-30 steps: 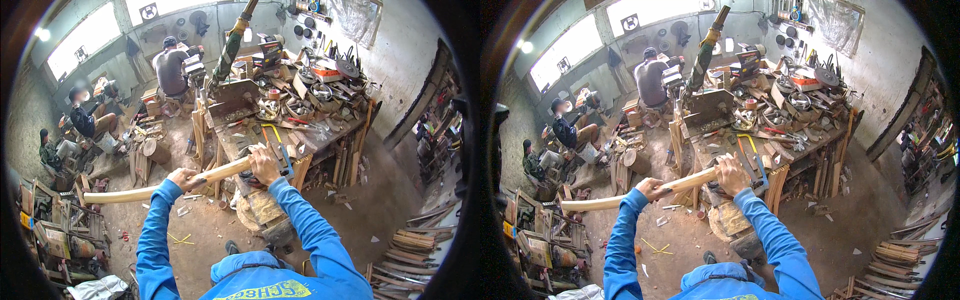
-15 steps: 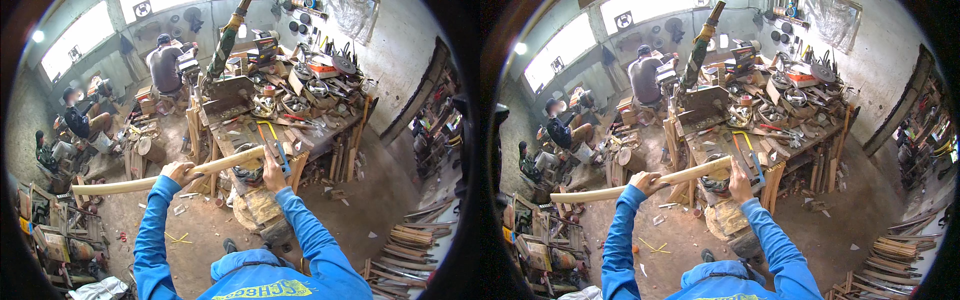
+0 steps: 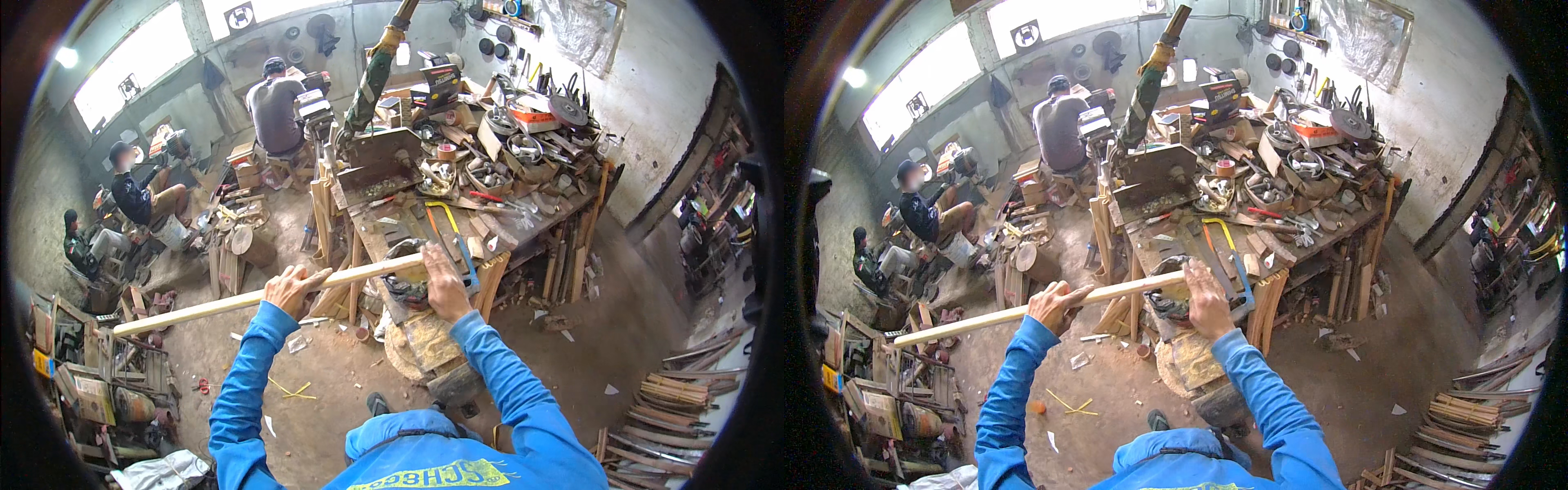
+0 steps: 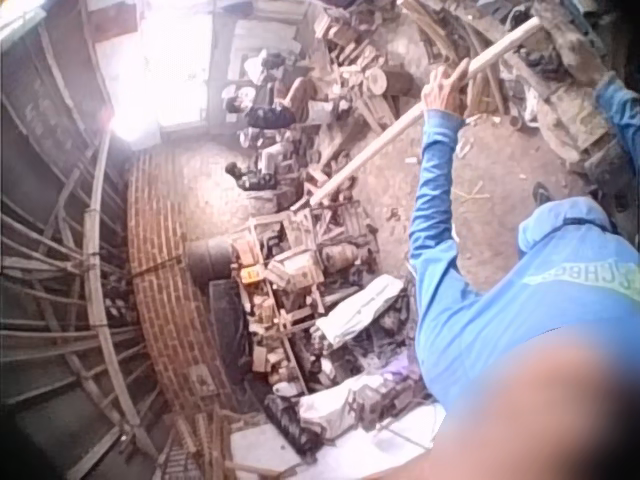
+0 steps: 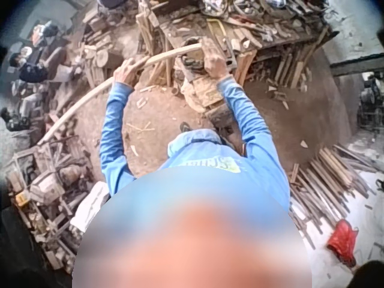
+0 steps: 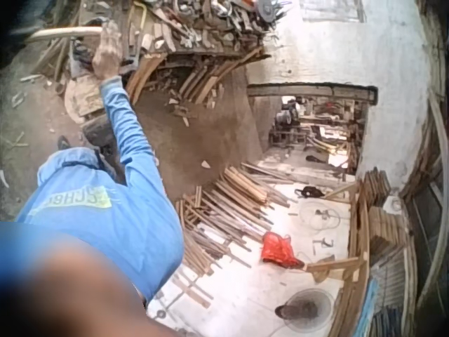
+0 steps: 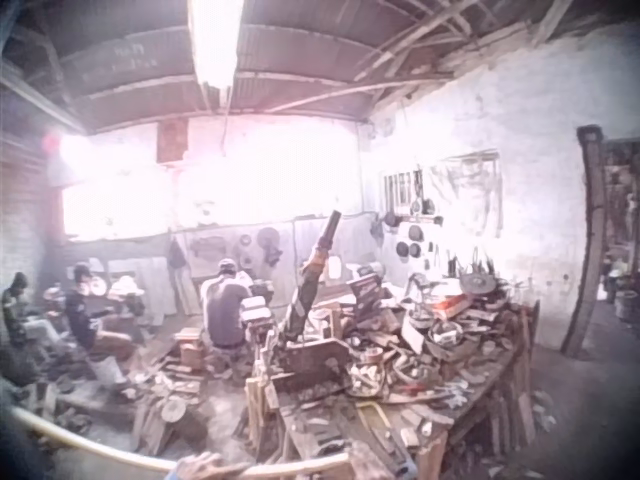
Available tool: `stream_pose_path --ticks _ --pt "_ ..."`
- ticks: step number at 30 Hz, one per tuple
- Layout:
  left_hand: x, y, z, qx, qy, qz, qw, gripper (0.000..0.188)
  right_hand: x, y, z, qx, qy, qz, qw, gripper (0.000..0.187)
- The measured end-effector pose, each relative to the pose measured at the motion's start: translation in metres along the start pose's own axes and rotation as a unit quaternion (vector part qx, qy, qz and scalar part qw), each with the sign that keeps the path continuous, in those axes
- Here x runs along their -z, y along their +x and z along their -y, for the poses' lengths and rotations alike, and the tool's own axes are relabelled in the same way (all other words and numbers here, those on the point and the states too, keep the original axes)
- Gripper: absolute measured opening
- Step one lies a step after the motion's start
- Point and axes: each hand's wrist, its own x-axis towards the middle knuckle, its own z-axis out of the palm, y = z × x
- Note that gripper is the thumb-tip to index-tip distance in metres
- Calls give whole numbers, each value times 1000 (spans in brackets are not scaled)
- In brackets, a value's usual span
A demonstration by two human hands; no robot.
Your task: The person applies glue from a white tube to a long, curved wooden stick held against a workbench. They rotate the stick to cover different sections and wipe excess glue with their fingers.
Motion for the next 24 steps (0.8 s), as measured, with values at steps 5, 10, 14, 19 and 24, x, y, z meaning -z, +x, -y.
stream_pose_path --ticks 5,10,14,19,24 --pt "1 -3 -1 -5 25 -59 998 54 -3 -2 16 -23 -5 39 999 49" --pt "3 -3 0 19 -2 -65 998 65 -5 -2 28 28 -24 -59 998 63" --pt "9 -4 1 10 -58 -59 997 56 0 3 36 64 -67 -14 996 61" --pt "17 -11 -6 -5 -217 38 975 41 12 6 56 17 -93 -73 993 51" --pt "19 -22 -25 34 -366 120 922 43 23 1 76 117 -17 12 993 44"
